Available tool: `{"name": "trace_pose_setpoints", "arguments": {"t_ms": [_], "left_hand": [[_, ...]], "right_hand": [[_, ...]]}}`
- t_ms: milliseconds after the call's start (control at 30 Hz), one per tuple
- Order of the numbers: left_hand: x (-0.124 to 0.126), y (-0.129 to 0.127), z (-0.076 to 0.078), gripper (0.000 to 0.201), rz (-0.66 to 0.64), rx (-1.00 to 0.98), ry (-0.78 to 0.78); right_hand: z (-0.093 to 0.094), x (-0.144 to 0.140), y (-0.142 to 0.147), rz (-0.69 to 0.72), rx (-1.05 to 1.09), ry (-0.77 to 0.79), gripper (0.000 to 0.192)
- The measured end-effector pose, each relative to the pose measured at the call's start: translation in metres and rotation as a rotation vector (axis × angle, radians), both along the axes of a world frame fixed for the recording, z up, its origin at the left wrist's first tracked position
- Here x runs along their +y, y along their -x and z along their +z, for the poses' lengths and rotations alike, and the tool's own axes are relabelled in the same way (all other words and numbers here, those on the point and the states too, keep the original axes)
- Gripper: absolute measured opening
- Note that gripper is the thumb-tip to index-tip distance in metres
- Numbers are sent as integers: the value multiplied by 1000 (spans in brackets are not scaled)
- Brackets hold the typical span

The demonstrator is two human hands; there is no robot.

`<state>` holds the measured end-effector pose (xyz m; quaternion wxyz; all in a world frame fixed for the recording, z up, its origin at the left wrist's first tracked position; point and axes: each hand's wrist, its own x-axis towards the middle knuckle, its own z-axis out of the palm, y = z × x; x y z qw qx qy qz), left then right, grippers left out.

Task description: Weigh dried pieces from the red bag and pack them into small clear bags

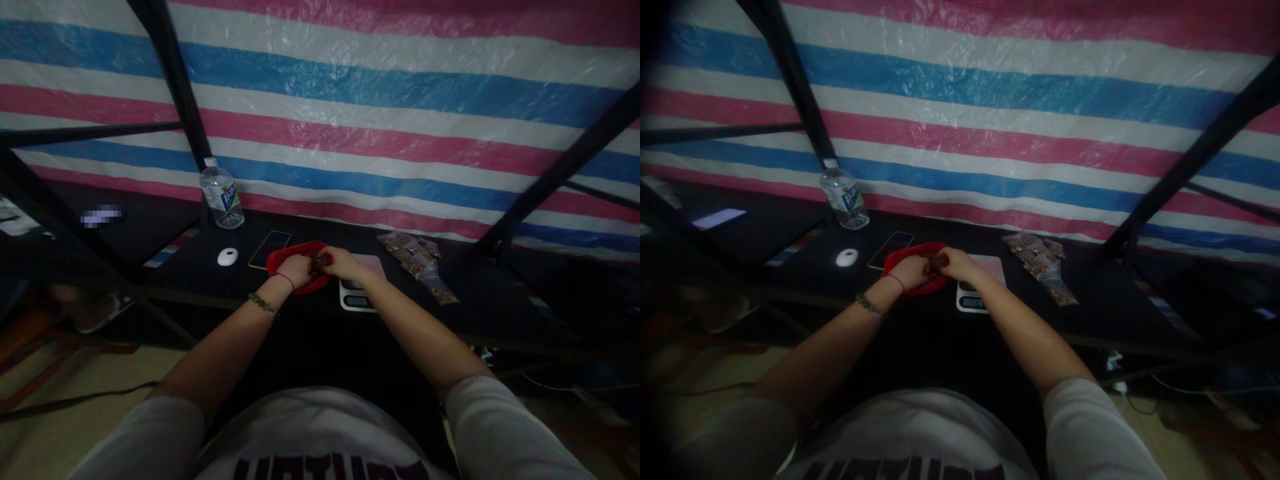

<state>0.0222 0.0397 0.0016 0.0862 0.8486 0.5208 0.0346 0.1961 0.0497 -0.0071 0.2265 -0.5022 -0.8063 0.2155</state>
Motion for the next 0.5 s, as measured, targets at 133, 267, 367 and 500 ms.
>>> {"name": "trace_pose_setpoints", "arguments": {"t_ms": [133,267,367,500], "left_hand": [[4,12,13,22,36,-75,-66],[4,16,31,25,-88,-239,-129],[2,16,37,24,-156,-256,-128],[-1,17,39,30,-169,-305,-121]], "right_hand": [[-2,0,-1,6,55,67,37],[0,2,2,42,79,81,37],[1,2,7,32,111,90,39],[0,2,11,24,194,91,43]]}}
